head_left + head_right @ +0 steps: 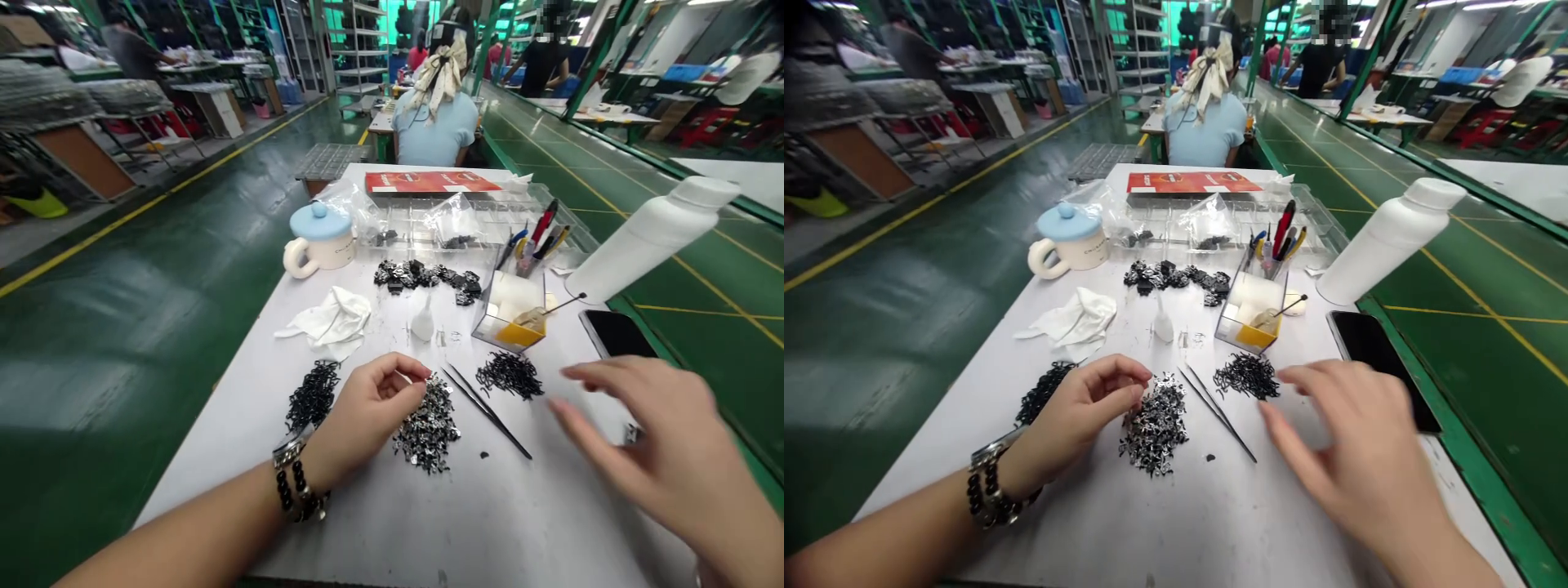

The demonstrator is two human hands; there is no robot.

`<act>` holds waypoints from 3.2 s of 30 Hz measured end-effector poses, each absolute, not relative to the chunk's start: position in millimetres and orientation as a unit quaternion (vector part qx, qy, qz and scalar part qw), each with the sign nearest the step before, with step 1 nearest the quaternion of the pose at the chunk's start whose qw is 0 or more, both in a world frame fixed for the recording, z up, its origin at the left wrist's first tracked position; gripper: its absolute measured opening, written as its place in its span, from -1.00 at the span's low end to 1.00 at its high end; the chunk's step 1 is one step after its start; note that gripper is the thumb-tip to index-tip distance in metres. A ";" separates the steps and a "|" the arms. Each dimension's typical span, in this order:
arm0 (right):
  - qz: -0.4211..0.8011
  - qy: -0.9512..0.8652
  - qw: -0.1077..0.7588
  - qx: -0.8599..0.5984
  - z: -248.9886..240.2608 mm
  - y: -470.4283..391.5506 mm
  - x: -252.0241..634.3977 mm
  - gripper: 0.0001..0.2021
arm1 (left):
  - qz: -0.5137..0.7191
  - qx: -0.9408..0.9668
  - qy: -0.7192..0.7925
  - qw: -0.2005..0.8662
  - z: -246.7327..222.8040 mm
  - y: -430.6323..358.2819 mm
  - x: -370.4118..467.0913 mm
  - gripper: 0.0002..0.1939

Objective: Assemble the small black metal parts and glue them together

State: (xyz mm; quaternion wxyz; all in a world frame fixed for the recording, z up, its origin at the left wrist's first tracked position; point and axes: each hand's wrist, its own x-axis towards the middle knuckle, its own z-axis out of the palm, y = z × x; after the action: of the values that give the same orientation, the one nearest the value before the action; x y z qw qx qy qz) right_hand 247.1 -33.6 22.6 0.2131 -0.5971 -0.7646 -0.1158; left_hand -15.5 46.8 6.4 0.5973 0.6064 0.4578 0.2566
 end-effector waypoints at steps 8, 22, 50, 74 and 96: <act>0.037 -0.859 0.180 -0.478 -13.4 12.6 175.0 -0.89 | 0.213 0.838 0.480 0.148 0.3 94.0 -40.7 -0.75; 0.049 -0.852 0.251 -0.456 -16.3 6.1 190.7 -0.88 | 0.110 0.888 0.447 0.016 -6.1 179.0 4.5 -0.80; 0.463 -0.642 0.368 -0.488 -6.9 2.5 188.2 -0.87 | 0.209 0.691 0.377 0.580 19.5 46.1 -11.2 -0.88; 0.291 -0.614 0.409 -0.609 -7.4 61.7 172.0 -0.52 | 0.321 0.734 0.367 0.473 0.3 33.2 -6.5 -0.62; 0.362 -0.299 0.739 -0.483 16.1 12.7 204.1 -0.75 | 0.323 0.719 0.370 0.491 5.7 30.1 -6.3 -0.72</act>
State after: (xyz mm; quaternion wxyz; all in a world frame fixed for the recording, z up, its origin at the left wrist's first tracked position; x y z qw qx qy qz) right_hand 204.1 12.7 16.1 0.7395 -0.4825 -0.2991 0.3618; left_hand -6.3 30.1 5.7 0.4911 0.7194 0.3700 0.3230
